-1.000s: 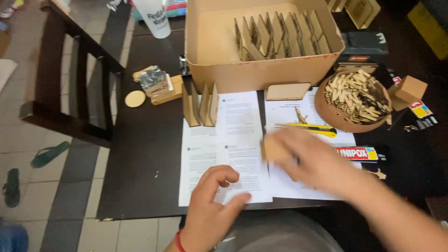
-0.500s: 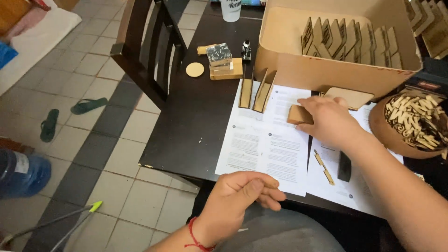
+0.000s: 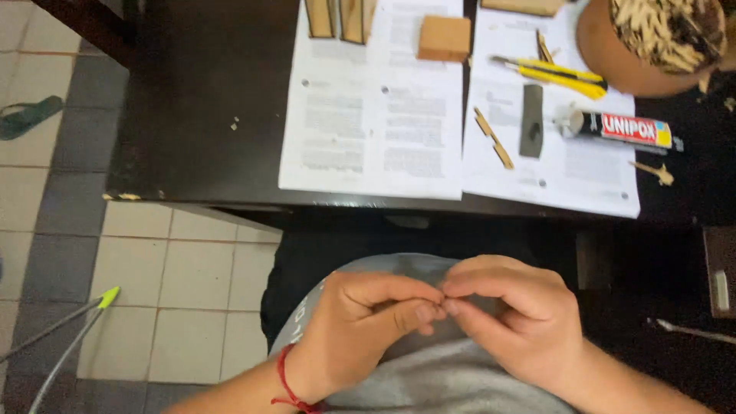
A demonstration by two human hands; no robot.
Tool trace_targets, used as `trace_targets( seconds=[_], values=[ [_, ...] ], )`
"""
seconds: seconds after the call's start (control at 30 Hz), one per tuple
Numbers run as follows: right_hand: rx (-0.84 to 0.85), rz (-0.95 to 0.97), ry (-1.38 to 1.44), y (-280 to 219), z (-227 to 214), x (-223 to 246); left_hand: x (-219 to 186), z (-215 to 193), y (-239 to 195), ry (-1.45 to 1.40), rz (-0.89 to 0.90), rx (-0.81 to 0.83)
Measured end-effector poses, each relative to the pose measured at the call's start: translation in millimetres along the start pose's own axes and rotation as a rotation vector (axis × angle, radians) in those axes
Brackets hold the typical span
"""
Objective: The person assembles wooden letters onto a rectangular wooden base. They pick up letters from a bowl, apply glue to the back of each letter, and press them onto the base to form a word.
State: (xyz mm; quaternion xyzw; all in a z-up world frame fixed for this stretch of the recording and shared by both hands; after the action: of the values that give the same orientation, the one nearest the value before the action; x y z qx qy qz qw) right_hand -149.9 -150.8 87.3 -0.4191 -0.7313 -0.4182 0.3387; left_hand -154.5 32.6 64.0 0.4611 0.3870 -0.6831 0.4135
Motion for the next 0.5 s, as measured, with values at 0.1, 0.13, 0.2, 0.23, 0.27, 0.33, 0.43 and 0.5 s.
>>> trace_targets(
  seconds=[0.1, 0.13, 0.2, 0.23, 0.27, 0.33, 0.43, 0.5],
  values=[
    [-0.029, -0.089, -0.147, -12, 0, 14, 0, 11, -12, 0.069, -0.013, -0.028],
    [-0.047, -0.166, -0.239, -16, -1, 19, -1, 14, -16, 0.122, -0.01, -0.037],
    [-0.063, -0.253, -0.336, -23, -1, 27, 0, 20, -24, 0.172, 0.004, -0.047],
    [-0.07, -0.299, -0.395, -27, -1, 31, 2, 22, -28, 0.158, -0.005, -0.042],
    [-0.077, -0.348, -0.455, -30, -1, 34, 4, 24, -31, 0.144, -0.011, -0.036],
    [-0.044, -0.366, -0.533, -40, -2, 34, 0, 28, -37, 0.193, -0.082, -0.027],
    [0.041, -0.376, -0.599, -48, -3, 38, 1, 31, -48, 0.255, -0.164, 0.016],
    [0.09, -0.377, -0.592, -53, -4, 40, 5, 32, -53, 0.269, -0.162, 0.049]
  ],
)
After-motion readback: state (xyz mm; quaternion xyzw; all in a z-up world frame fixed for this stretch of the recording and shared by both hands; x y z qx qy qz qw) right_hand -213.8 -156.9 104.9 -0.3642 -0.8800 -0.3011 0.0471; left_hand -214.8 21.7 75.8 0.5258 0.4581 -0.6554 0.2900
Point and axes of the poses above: each hand's wrist, its own y-axis towards the middle knuckle, its own z-axis out of the palm, x = y × z, the point moved 2 cm from there along y, towards the middle knuckle, and after that the axes turned 1 degree about -x, right-handed, at the moved point
